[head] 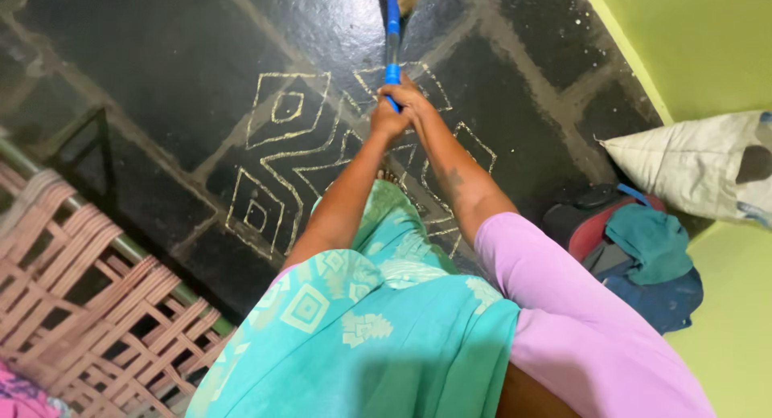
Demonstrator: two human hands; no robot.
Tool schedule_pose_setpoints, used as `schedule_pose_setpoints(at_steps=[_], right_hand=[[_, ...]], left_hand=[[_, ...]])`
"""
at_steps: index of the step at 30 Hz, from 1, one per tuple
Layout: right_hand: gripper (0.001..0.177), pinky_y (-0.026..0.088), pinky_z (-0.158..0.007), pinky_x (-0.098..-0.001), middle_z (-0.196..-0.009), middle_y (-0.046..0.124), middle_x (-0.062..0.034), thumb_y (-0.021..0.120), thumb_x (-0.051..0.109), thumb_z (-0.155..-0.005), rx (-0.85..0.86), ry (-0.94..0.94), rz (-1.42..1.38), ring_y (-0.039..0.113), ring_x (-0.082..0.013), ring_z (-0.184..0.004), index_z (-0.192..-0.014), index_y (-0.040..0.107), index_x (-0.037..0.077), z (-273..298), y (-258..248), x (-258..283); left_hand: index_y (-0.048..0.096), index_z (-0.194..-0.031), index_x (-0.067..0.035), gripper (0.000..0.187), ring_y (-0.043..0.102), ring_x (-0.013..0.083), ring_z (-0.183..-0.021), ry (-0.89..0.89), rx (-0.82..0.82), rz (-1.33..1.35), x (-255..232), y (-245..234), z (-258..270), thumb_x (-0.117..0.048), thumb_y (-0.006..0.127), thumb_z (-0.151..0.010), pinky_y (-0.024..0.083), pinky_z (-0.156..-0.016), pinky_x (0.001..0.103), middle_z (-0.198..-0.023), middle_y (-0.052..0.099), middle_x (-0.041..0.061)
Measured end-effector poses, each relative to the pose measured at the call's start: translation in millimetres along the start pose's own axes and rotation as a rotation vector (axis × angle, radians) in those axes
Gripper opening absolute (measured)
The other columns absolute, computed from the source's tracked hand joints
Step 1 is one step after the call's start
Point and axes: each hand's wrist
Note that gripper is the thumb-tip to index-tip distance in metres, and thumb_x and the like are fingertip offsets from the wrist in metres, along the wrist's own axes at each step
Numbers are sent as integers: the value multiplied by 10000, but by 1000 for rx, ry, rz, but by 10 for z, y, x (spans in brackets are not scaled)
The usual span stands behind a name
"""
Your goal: The person sweeps a dark tiled floor using a broom with a blue handle. They move the broom back and forth to clean a geometric pattern drawn on the floor, navigating around a woven cot and a yellow bucket.
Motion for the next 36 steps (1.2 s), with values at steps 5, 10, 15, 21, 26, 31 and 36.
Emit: schedule_pose_setpoints(at_steps=[5,10,15,21,26,31,36], right_hand=[[558,577,-636,-413,-913,670,-109,774,135,-699,13,44,175,661,-229,-750,-1218,583,66,-77,319,108],[618,572,-608,-383,-885,678,-100,738,160,-713,-8,-59,184,653,-195,-697,-1303,554,153,121,353,-7],[417,586,-612,-396,-880,700,-127,751,147,-756,-102,-40,69,665,-201,-679,-1150,646,60,407,443,-130],[431,581,-570,-468,-903,685,-120,811,207,-746,-245,251,174,681,-236,-663,-1088,582,82,512,868,-70],[420,588,-567,-456,-867,685,-130,797,144,-720,-118,186,23,687,-240,-659,-1073,582,73,514,1672,-55],[374,590,-558,-439,-826,681,-131,771,92,-720,81,156,12,689,-241,-648,-1045,589,62,385,2463,36],[333,591,-549,-423,-785,677,-131,745,40,-721,201,104,14,692,-242,-636,-1018,595,50,205,3002,98]], left_hand=[[528,-1274,-17,529,600,202,-436,-483,218,701,65,-256,-72,-42,720,-782,450,-347,356,-664,648,96],[332,-1329,-58,736,570,180,-401,-508,262,615,31,-360,59,-20,785,-750,400,-320,344,-629,628,108],[457,-1300,-127,649,556,186,-367,-438,402,584,189,-406,243,0,673,-702,350,-303,346,-584,614,115],[573,-1105,-55,443,636,188,-421,-400,376,459,541,-718,138,-58,771,-709,455,-330,350,-628,673,108],[610,-1112,-47,475,584,189,-424,-384,306,448,1003,-1278,169,-18,743,-657,395,-327,350,-656,637,107],[558,-1130,-70,438,584,174,-424,-458,207,527,1360,-1920,174,-128,746,-738,419,-332,329,-661,648,99],[563,-1118,-18,391,574,178,-429,-546,83,518,1324,-2527,269,-202,714,-809,392,-346,328,-662,642,113]])
Point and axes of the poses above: each hand's wrist, its own z-axis away from the middle knuckle, its own y-axis out of the palm, x = y × z
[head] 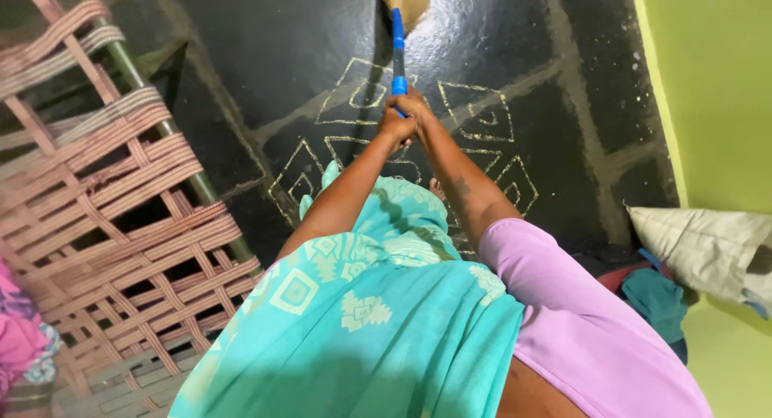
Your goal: The person sweeps a dark tiled floor using a broom with a blue handle. They move the broom back and forth to clean a geometric pattern drawn on the floor, navigating around a woven cot and a yellow bucket.
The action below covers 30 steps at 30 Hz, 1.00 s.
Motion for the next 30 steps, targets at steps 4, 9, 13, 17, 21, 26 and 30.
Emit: schedule_pose_setpoints(at_steps=[4,9,13,17,21,26,30], right_hand=[[306,597,-551,-405,-761,691,-127,732,18,-738,1,8,51,699,-231,-633,-1010,597,56,-16,174,-8],[338,594,-561,-392,-768,691,-113,738,19,-730,-122,-108,135,695,-215,-639,-1035,605,79,268,205,-202],[343,592,-560,-390,-771,690,-112,739,23,-735,-99,30,168,694,-214,-641,-1044,600,77,547,281,-393],[349,590,-559,-388,-773,688,-111,740,28,-740,-23,144,208,692,-213,-644,-1053,596,76,677,420,-465],[355,587,-559,-387,-776,687,-110,742,33,-744,46,152,260,691,-212,-646,-1063,591,75,546,729,-395],[362,584,-558,-385,-779,685,-109,743,38,-750,110,78,340,689,-210,-649,-1075,586,73,184,1169,-163],[368,582,-557,-383,-782,683,-108,745,43,-755,132,9,380,687,-209,-651,-1084,581,72,-89,1412,9]], left_hand=[[581,-1062,26,377,632,173,-455,-13,-83,-75,-127,-167,237,-191,738,-798,475,-364,322,-718,689,107],[515,-1095,40,453,645,202,-473,30,-15,-191,195,-238,293,-180,773,-795,488,-357,342,-757,684,147],[635,-1076,71,368,606,208,-459,7,264,-87,520,-292,105,36,745,-726,415,-337,350,-738,659,176],[629,-1016,50,294,600,198,-451,-6,291,-81,626,-359,40,-3,733,-745,416,-339,341,-708,653,157],[623,-955,30,226,594,188,-442,-16,265,-89,618,-615,-101,-41,720,-764,418,-341,332,-679,647,138],[615,-879,4,159,587,176,-432,-2,124,-84,486,-1068,-334,-89,705,-787,419,-343,321,-642,640,114],[609,-819,-16,140,581,166,-423,22,0,-88,277,-1337,-322,-127,693,-806,420,-345,311,-612,634,95]])
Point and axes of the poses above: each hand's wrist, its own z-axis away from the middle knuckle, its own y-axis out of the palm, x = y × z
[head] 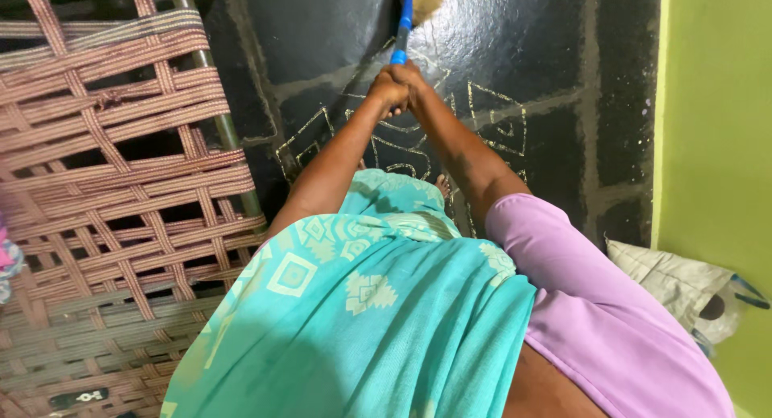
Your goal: The person sweeps a dark tiled floor using a broom with a blue handle. They move the broom back and forth to clean a geometric pattern drawn on the floor, navigating around a woven cot and a yellow bucket.
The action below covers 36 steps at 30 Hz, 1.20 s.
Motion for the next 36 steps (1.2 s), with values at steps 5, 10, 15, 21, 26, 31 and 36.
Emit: schedule_pose_setpoints(at_steps=[5,10,15,21,26,31,36], right_hand=[[376,579,-556,-382,-785,682,-106,746,48,-761,-6,-58,18,685,-208,-654,-1096,576,70,-64,-46,1],[384,576,-555,-380,-789,680,-105,748,54,-767,17,-5,11,683,-206,-657,-1107,570,69,222,49,-259],[392,573,-554,-378,-792,678,-104,750,60,-773,96,57,54,681,-205,-660,-1119,564,67,361,311,-267],[403,570,-553,-375,-796,675,-102,752,67,-781,218,10,178,679,-203,-664,-1133,558,65,64,608,71],[411,567,-552,-373,-800,674,-101,753,72,-787,272,-51,239,677,-202,-667,-1145,552,64,-127,525,161],[420,564,-551,-372,-803,672,-99,755,78,-793,292,-80,156,675,-201,-670,-1157,546,62,-168,225,199],[522,547,-574,-335,-816,672,-85,723,34,-782,501,-39,22,663,-170,-685,-1270,551,104,-246,-60,252]], left_hand=[[602,-743,-41,176,574,154,-413,5,-33,-37,-119,-22,319,-175,678,-829,422,-347,300,-575,626,71],[619,-703,-30,169,586,155,-415,-47,-27,54,108,71,592,-138,688,-813,433,-349,303,-556,628,71],[657,-696,-28,97,563,170,-409,-96,164,113,473,-32,230,67,667,-711,373,-337,319,-550,601,92],[625,-773,-29,58,587,175,-430,-75,20,140,486,-477,19,-22,674,-741,411,-368,324,-583,626,90],[606,-856,-23,151,619,190,-450,-38,-154,230,116,-586,418,-108,687,-763,463,-392,338,-616,656,97],[586,-938,-16,262,651,204,-469,-101,-356,271,-287,-171,892,-194,701,-784,515,-415,352,-648,685,105],[549,-1157,42,522,682,207,-525,-57,-679,315,-485,210,752,-285,764,-811,547,-468,324,-754,696,129]])
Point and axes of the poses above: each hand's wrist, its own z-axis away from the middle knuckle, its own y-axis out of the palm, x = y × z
